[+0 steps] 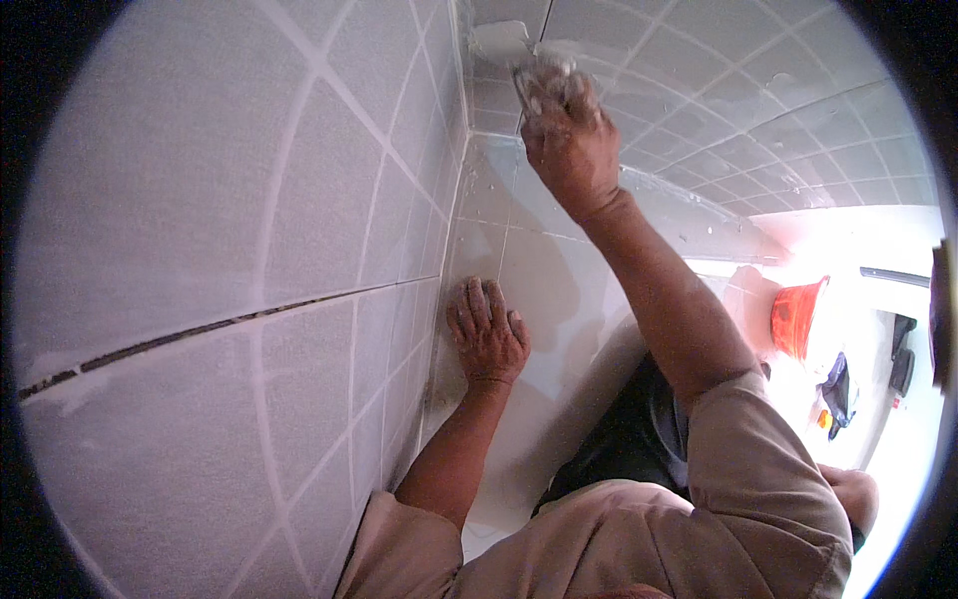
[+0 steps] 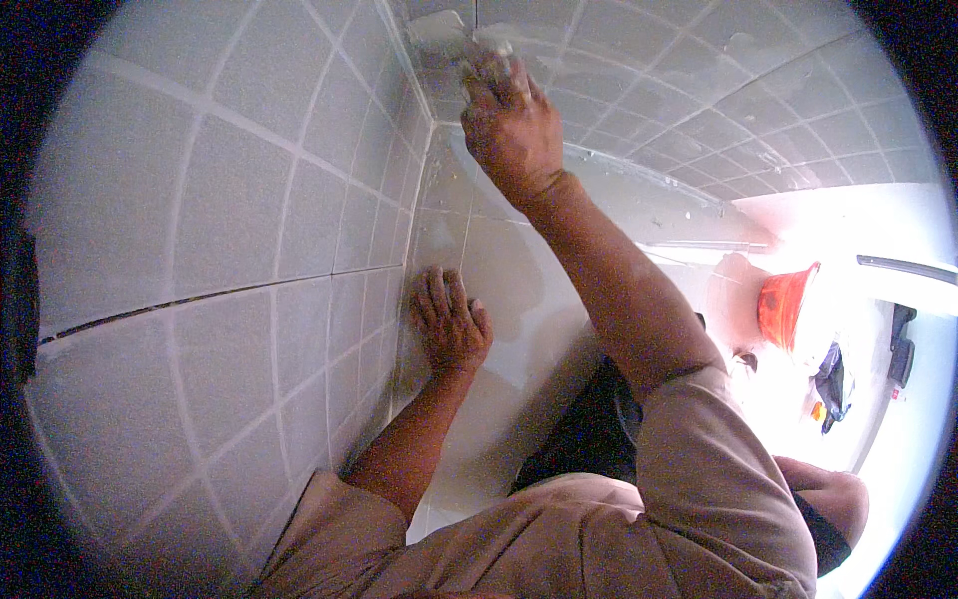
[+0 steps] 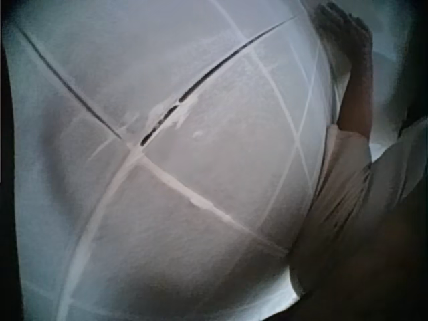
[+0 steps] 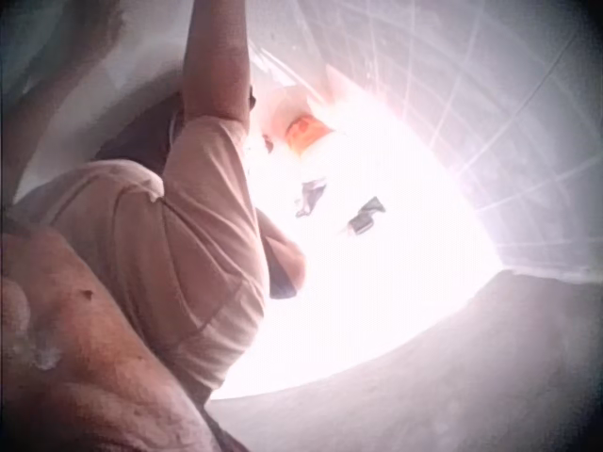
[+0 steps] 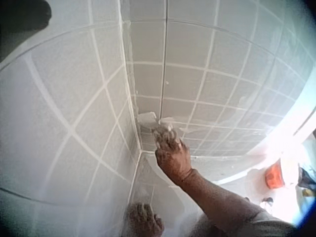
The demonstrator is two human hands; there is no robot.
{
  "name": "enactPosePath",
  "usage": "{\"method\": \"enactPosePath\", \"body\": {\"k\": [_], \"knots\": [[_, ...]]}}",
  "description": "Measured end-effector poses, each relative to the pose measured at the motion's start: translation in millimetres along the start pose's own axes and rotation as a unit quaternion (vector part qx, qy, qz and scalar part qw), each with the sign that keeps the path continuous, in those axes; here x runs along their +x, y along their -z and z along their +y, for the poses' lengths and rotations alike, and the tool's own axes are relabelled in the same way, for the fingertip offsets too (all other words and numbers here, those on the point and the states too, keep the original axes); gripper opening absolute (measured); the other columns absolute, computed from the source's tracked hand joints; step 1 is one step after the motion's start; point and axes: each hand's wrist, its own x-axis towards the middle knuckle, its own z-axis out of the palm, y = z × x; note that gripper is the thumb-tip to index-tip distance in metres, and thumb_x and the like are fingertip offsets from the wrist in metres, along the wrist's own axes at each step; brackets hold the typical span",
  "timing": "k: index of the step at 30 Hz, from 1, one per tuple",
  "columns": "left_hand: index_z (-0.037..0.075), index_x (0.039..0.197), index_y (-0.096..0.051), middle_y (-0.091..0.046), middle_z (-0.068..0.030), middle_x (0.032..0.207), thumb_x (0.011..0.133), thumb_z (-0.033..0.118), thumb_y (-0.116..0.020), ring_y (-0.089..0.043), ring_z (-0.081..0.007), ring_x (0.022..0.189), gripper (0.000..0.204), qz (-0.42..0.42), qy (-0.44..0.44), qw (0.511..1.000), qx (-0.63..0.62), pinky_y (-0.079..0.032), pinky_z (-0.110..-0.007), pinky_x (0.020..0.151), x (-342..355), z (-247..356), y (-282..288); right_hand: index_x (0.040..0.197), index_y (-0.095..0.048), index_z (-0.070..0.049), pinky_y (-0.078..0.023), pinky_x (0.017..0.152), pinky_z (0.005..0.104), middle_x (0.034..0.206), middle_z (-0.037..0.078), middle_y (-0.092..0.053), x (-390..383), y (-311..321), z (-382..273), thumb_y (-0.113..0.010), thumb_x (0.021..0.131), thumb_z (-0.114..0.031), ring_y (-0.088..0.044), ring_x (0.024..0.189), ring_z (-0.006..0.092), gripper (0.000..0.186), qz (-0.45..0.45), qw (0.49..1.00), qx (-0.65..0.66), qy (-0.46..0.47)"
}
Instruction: The person applies grout to the gaps between wall tiles using a rubber float, scoops more grout from a bucket, and continues spreading it across the tile surface.
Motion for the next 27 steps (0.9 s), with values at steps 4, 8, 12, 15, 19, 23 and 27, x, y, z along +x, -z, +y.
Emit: {"method": "enactPosePath", "body": {"k": [4, 8, 12, 15, 19, 23, 27], "knots": [[0.0, 0.142, -0.047, -0.04, -0.0254, 0.152, 0.092, 0.029, -0.055, -0.037, -0.0431, 0.141, 0.058, -0.003, -0.001, 1.0, 0.0, -0.027, -0.06, 0.115, 2.4, 3.1, 2.7, 0.121, -0.067, -0.015, -0.059, 0.078, 0.0427, 0.123, 0.013, -0.06, 14.5, 4.5, 14.1, -0.069, 0.08, -0.01, -0.068, 0.095, 0.033, 0.041, 0.029, 0.998, 0.041, 0.049], [-0.001, 0.144, -0.046, -0.037, -0.0264, 0.154, 0.092, 0.029, -0.055, -0.034, -0.0457, 0.143, 0.06, 0.001, 0.006, 1.0, -0.015, -0.025, -0.062, 0.116, 2.1, -1.3, 0.4, 0.123, -0.065, -0.013, -0.059, 0.077, 0.0437, 0.12, 0.016, -0.059, -13.9, 1.9, 15.9, -0.069, 0.078, -0.007, -0.066, 0.091, 0.0347, 0.046, -0.067, 0.996, 0.049, -0.012], [-0.003, 0.145, -0.044, -0.035, -0.0283, 0.155, 0.093, 0.027, -0.054, -0.03, -0.0493, 0.144, 0.06, -0.008, -0.002, 0.999, -0.044, -0.021, -0.065, 0.117, 4.7, 1.0, 2.5, 0.122, -0.063, -0.012, -0.058, 0.077, 0.0463, 0.121, 0.018, -0.059, 19.7, 26.3, 4.9, -0.07, 0.08, -0.011, -0.066, 0.093, 0.0356, 0.042, -0.001, 0.999, 0.04, 0.011], [-0.004, 0.144, -0.043, -0.035, -0.0292, 0.154, 0.093, 0.026, -0.055, -0.031, -0.0495, 0.143, 0.06, -0.016, 0.0, 0.999, -0.045, -0.022, -0.065, 0.117, 0.5, -0.3, -4.3, 0.105, -0.062, -0.006, -0.056, 0.08, 0.0523, 0.105, 0.023, -0.064, -8.9, 15.1, 26.3, -0.06, 0.085, -0.008, -0.065, 0.093, 0.042, 0.021, -0.14, 0.99, 0.012, -0.025], [-0.003, 0.145, -0.042, -0.037, -0.0268, 0.153, 0.092, 0.032, -0.054, -0.032, -0.0438, 0.145, 0.065, 0.011, -0.008, 1.0, 0.005, -0.024, -0.06, 0.117, 13.4, -3.6, 3.9, 0.133, -0.061, -0.004, -0.053, 0.097, 0.0363, 0.126, 0.018, -0.065, -29.2, 100.8, 29.4, -0.05, 0.096, -0.006, -0.067, 0.107, 0.0281, 0.039, -0.152, 0.747, 0.518, -0.389], [-0.003, 0.143, -0.045, -0.038, -0.0248, 0.154, 0.092, 0.032, -0.054, -0.032, -0.0427, 0.145, 0.063, -0.016, 0.002, 1.0, 0.005, -0.022, -0.059, 0.118, -6.7, -0.3, -1.4, 0.137, -0.051, -0.001, -0.058, 0.082, 0.0407, 0.118, 0.016, -0.065, -55.9, 128.4, 53.6, -0.045, 0.101, -0.018, -0.067, 0.1, 0.0242, 0.04, -0.014, 0.359, 0.775, -0.52], [-0.002, 0.144, -0.046, -0.038, -0.0228, 0.155, 0.091, 0.03, -0.055, -0.035, -0.0421, 0.142, 0.063, -0.027, 0.025, 0.999, 0.003, -0.025, -0.058, 0.118, -6.8, 4.5, -6.5, 0.129, -0.055, -0.003, -0.058, 0.071, 0.0407, 0.11, 0.015, -0.065, -82.0, 125.4, 54.8, -0.043, 0.103, -0.025, -0.065, 0.092, 0.0229, 0.036, -0.084, 0.231, 0.859, -0.449]]}}
